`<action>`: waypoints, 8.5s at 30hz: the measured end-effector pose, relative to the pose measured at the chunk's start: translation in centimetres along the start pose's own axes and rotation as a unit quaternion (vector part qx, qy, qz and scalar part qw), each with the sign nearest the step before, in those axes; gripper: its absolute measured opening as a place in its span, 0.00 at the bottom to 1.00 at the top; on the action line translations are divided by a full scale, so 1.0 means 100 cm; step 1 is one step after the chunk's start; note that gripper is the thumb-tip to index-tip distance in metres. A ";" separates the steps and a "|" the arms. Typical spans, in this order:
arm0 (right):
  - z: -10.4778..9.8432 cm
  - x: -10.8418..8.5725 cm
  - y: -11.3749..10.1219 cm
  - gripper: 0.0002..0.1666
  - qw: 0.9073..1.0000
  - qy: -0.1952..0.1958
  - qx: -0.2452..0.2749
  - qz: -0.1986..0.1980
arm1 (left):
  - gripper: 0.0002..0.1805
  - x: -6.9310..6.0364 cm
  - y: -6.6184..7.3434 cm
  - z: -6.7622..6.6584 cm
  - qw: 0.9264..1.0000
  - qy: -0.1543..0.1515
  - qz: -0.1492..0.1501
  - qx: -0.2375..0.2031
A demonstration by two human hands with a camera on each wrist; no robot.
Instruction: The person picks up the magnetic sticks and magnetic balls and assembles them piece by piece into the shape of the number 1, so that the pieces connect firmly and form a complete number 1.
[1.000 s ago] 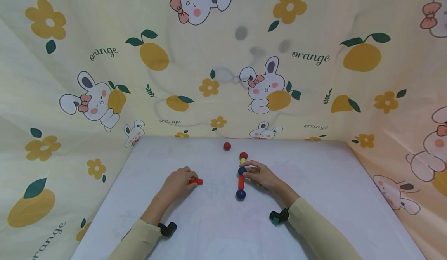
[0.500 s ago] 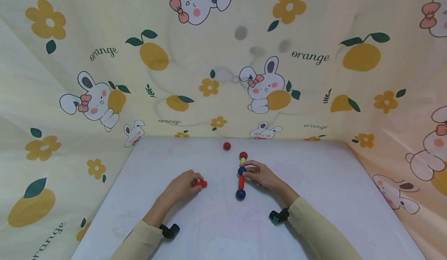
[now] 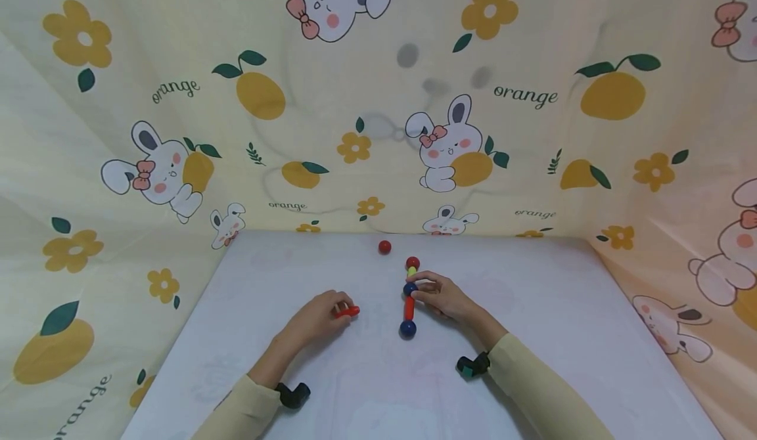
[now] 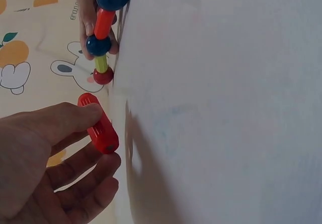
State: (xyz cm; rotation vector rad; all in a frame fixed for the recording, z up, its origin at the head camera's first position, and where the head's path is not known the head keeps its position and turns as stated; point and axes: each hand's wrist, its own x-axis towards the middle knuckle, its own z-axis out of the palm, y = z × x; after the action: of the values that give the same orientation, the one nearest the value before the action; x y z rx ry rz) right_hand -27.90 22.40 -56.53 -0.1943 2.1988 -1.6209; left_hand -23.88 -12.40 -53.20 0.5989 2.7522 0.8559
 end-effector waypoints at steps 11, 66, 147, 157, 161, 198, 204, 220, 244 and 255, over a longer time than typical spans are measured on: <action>0.001 0.000 0.000 0.25 1.000 0.006 0.010 -0.003 | 0.12 -0.002 0.015 0.009 0.999 -0.022 0.004 -0.029; 0.001 0.000 0.001 0.26 1.000 -0.002 0.008 -0.025 | 0.10 -0.012 0.074 0.068 0.994 -0.042 0.002 -0.104; -0.002 0.004 0.004 0.24 1.000 0.008 -0.001 -0.011 | 0.14 -0.006 0.089 0.077 0.978 -0.024 -0.103 -0.179; -0.001 0.003 0.003 0.25 1.000 0.006 0.005 -0.014 | 0.15 -0.006 0.088 0.077 0.976 -0.026 -0.107 -0.186; -0.002 0.002 0.004 0.26 1.000 0.004 0.004 -0.016 | 0.15 -0.006 0.087 0.078 0.975 -0.031 -0.105 -0.193; 0.000 0.003 0.006 0.26 1.000 0.014 -0.003 -0.019 | 0.13 -0.001 0.079 0.074 0.983 -0.020 -0.091 -0.156; 0.001 0.000 0.003 0.26 1.000 0.013 -0.004 -0.024 | 0.13 0.004 0.074 0.067 0.983 -0.003 -0.084 -0.163; -0.001 0.004 0.006 0.25 1.000 0.011 -0.005 -0.021 | 0.13 0.031 0.063 0.041 0.983 0.023 -0.097 -0.156; -0.001 0.003 0.003 0.26 1.000 0.010 0.018 0.004 | 0.16 0.081 0.036 0.031 0.981 0.069 -0.023 -0.180; 0.000 0.001 0.002 0.26 1.000 0.008 0.015 -0.006 | 0.21 0.110 0.023 0.027 0.982 0.083 -0.030 -0.165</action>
State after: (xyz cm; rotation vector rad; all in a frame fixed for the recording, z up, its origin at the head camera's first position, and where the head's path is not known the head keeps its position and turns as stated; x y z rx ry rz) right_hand -28.03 22.44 -56.71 -0.1865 2.1865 -1.6662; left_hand -32.25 -4.56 -54.80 0.3945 2.6630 1.3651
